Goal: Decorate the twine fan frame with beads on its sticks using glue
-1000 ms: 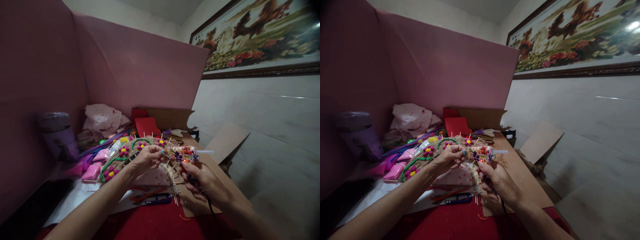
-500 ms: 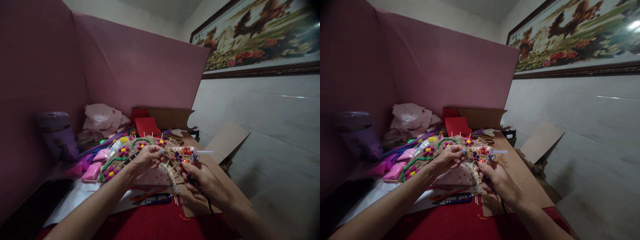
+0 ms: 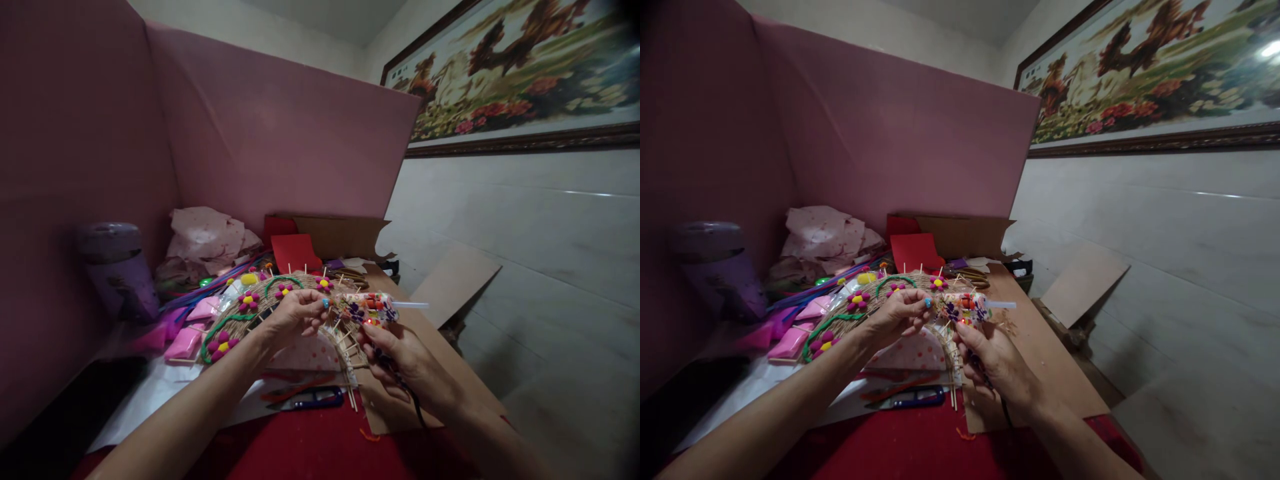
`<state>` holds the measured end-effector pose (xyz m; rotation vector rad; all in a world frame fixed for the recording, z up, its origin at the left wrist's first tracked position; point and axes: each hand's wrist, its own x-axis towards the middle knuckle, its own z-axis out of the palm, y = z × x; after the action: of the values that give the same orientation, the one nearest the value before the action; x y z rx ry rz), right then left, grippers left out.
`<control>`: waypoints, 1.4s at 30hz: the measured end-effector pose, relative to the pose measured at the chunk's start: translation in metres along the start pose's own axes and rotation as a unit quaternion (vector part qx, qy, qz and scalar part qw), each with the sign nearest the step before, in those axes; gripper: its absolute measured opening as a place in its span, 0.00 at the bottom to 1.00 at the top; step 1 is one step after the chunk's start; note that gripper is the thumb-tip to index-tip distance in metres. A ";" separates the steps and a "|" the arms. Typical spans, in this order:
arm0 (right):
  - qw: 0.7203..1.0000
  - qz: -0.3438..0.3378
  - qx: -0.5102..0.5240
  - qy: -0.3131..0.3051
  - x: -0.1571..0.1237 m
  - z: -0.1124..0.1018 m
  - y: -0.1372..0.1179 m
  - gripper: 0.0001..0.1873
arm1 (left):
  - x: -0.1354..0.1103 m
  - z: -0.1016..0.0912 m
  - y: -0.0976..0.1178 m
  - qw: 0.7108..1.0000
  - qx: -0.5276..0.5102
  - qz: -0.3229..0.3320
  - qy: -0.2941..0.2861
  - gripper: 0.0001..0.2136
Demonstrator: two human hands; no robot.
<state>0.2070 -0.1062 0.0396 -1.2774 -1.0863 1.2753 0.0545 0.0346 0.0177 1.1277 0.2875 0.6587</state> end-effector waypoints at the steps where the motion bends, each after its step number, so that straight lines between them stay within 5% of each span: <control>1: 1.000 -0.001 -0.001 0.001 0.000 0.000 0.000 0.19 | 0.000 0.000 0.000 1.000 -0.001 -0.001 0.001 0.10; 42: 0.999 -0.014 0.049 0.003 -0.001 0.007 -0.007 0.17 | 0.002 -0.004 -0.004 1.000 -0.004 -0.001 0.000 0.09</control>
<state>0.2000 -0.1063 0.0474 -1.1872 -1.0207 1.2864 0.0553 0.0377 0.0128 1.1188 0.2858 0.6567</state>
